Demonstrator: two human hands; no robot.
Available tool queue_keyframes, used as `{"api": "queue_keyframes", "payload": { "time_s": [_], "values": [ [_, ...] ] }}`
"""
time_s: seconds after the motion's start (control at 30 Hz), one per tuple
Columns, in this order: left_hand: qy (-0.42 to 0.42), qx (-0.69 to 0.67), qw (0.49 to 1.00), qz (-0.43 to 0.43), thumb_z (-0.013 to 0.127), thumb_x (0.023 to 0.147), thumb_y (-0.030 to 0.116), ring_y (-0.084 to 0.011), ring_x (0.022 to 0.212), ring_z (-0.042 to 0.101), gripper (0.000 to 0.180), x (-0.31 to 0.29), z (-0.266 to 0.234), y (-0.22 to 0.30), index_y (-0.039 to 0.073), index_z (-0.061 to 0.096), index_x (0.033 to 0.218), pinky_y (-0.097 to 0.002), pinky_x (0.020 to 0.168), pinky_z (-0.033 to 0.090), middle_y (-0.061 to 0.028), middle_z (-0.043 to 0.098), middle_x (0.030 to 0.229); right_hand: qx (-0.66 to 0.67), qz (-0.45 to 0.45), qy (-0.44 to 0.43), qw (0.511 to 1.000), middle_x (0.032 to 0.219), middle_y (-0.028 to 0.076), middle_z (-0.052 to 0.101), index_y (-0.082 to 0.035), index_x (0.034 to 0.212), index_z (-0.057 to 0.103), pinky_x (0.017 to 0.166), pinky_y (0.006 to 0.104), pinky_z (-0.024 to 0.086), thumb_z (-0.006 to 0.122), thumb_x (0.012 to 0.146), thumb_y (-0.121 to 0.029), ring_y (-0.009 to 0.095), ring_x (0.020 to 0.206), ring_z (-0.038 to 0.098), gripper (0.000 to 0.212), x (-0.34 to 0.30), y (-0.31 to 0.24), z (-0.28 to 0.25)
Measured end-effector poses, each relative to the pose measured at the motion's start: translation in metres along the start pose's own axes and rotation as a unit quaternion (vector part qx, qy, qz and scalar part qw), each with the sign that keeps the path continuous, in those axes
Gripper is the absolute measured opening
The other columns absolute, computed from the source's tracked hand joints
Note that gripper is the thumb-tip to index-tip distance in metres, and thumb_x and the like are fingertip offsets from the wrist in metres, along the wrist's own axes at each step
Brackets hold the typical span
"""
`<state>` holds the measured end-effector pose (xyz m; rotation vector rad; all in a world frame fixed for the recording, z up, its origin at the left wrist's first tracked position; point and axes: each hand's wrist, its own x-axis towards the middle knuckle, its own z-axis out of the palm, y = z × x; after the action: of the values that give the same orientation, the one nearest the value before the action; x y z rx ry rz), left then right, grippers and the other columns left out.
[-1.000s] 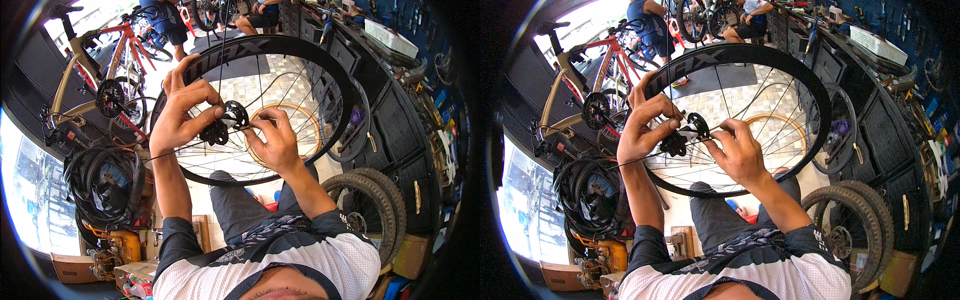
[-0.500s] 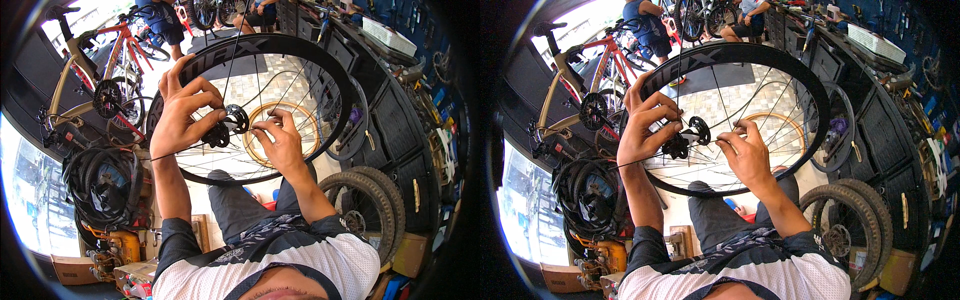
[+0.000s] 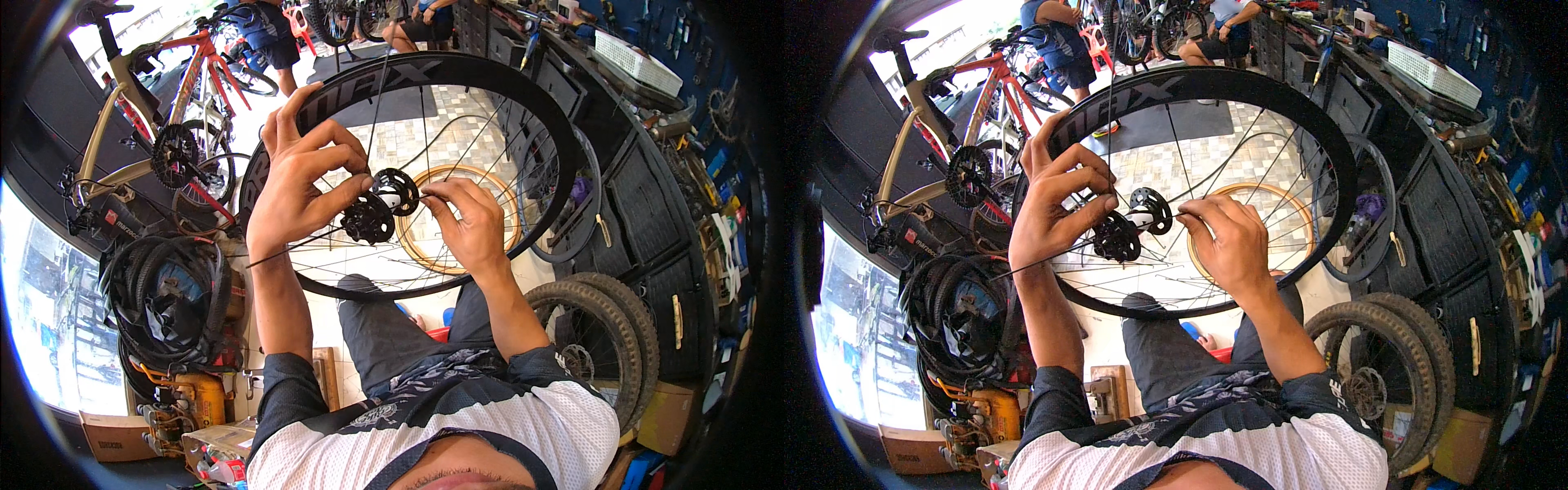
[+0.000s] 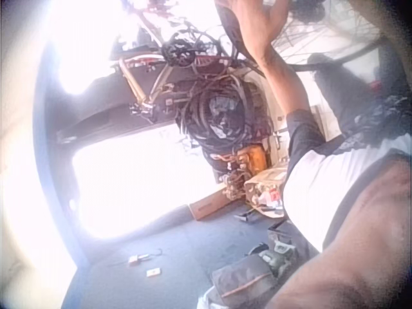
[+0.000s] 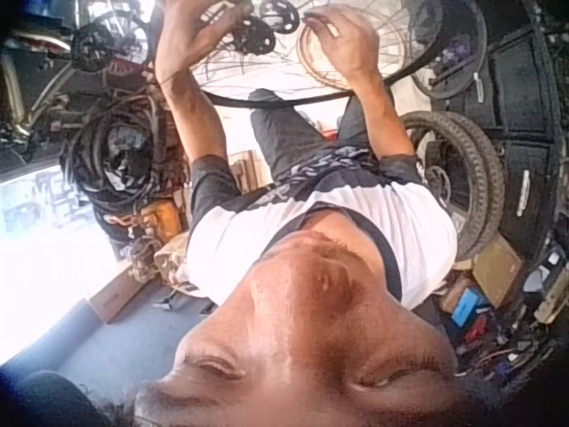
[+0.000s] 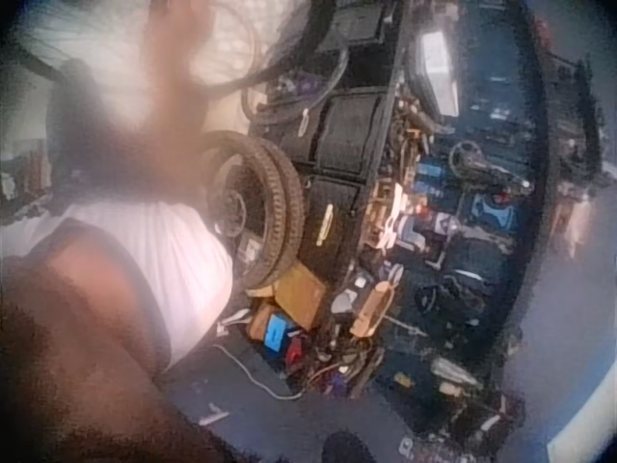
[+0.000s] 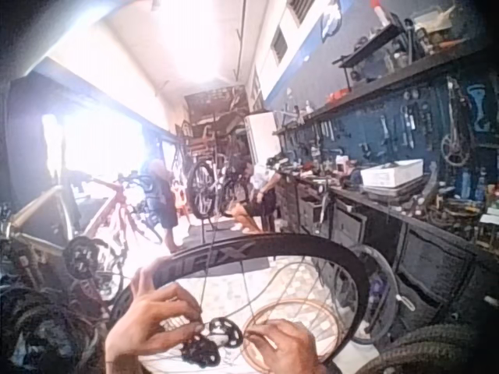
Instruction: The person laces a bicycle wheel by threading spokes through the hub and rim, tightening them by hand, and adjusting the wheel's alignment. The person handles the wheel, spokes, and hub while seated on the floor.
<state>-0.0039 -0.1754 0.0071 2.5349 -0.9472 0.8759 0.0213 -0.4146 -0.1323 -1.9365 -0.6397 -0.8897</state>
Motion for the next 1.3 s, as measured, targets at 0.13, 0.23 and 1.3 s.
{"api": "queue_keyframes", "payload": {
  "time_s": [0.13, 0.23, 1.3],
  "values": [
    [-0.002, -0.002, 1.000, 0.003, 0.084, 0.082, 0.022, -0.0373, 0.152, 0.032, 0.013, 0.000, 0.000, -0.001, 0.012, 0.077, 0.084, -0.0530, 0.119, 0.013, 0.0058, 0.072, 0.100, -0.109, -0.049, 0.023, 0.993, 0.103, 0.010, 0.071, -0.012, 0.101, 0.080, 0.083, 0.0402, 0.051, 0.084, 0.086, -0.020, 0.030, 0.096, 0.067, 0.017, -0.003, -0.013, -0.009],
    [-0.002, 0.003, 1.000, 0.003, 0.084, 0.083, 0.023, -0.0373, 0.151, 0.033, 0.013, -0.001, 0.000, -0.003, 0.012, 0.077, 0.085, -0.0533, 0.119, 0.013, 0.0058, 0.072, 0.101, -0.151, -0.067, 0.033, 0.986, 0.101, 0.009, 0.069, -0.013, 0.101, 0.080, 0.085, 0.0411, 0.050, 0.085, 0.084, -0.019, 0.030, 0.098, 0.064, 0.019, -0.002, -0.032, -0.021],
    [0.098, -0.011, 0.994, -0.047, 0.077, 0.089, 0.018, -0.0368, 0.144, 0.041, 0.011, -0.003, 0.013, 0.005, 0.008, 0.073, 0.093, -0.0527, 0.118, 0.018, -0.0034, 0.074, 0.094, -0.037, -0.205, -0.001, 0.978, 0.114, 0.009, 0.071, -0.019, 0.144, 0.067, 0.079, 0.0409, 0.061, 0.079, 0.076, 0.001, 0.031, 0.094, 0.071, 0.071, 0.023, -0.053, 0.006]
  ]
}}
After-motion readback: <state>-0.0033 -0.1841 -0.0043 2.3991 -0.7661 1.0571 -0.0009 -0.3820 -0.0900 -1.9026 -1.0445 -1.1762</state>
